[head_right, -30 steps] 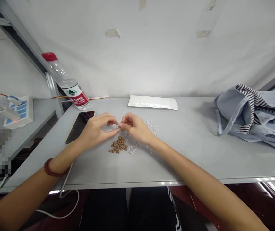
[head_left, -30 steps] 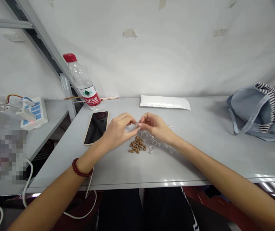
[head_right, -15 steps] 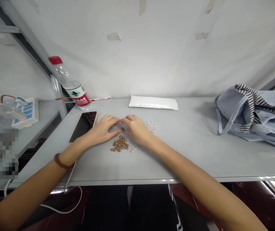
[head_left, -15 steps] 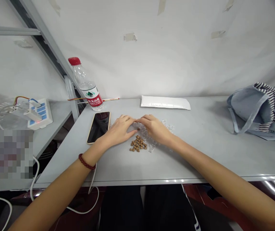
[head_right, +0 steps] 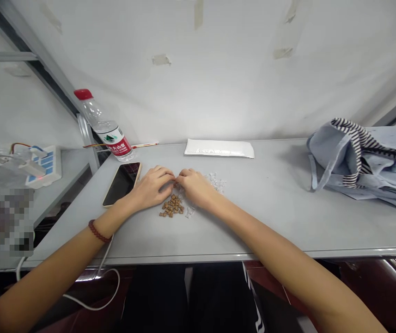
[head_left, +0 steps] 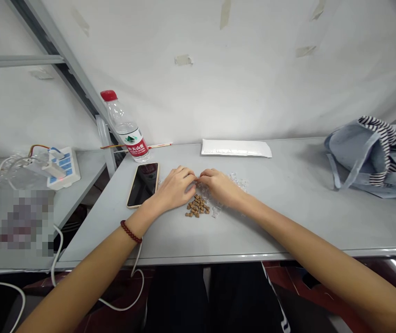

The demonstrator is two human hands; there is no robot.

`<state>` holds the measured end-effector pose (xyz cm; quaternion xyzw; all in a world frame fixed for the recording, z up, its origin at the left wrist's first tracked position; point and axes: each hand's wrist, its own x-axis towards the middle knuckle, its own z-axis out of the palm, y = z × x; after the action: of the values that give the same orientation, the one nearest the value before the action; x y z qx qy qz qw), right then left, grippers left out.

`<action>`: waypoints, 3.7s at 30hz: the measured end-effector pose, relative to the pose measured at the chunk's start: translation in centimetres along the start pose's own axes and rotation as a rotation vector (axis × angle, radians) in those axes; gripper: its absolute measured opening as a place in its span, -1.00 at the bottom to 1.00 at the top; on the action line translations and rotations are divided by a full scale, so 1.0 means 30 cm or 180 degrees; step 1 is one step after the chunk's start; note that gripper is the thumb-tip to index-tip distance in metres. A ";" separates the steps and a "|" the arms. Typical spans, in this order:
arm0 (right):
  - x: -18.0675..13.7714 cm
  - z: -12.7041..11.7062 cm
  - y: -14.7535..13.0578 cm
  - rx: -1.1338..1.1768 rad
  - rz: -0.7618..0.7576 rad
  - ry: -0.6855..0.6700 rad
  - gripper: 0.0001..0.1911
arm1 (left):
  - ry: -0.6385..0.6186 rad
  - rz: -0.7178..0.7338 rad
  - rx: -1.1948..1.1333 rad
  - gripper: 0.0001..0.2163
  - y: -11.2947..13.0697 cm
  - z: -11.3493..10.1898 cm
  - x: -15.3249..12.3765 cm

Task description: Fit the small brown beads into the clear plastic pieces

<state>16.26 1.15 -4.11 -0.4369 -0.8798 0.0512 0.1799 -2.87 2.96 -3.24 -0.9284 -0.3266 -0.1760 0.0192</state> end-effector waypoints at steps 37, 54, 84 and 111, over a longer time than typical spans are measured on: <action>0.045 -0.005 0.014 0.0721 0.0634 0.0390 -0.79 | -0.0007 -0.0504 -0.0987 -0.93 -0.010 0.027 0.016; 0.043 -0.006 0.016 0.1023 0.0361 0.0451 -0.68 | 0.0036 -0.0453 -0.1119 -0.88 -0.024 0.017 0.016; 0.033 -0.042 0.006 0.0968 0.0415 0.0308 -0.66 | -0.0412 -0.0512 -0.0802 -0.85 -0.010 0.002 0.043; 0.020 -0.042 0.028 0.0438 0.0051 -0.0281 -0.55 | -0.0760 -0.0545 -0.1137 -0.82 0.019 -0.111 0.010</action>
<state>17.02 2.06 -3.00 -0.4280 -0.8778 0.1322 0.1701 -3.35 2.21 0.03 -0.9002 -0.3677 -0.1209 -0.1993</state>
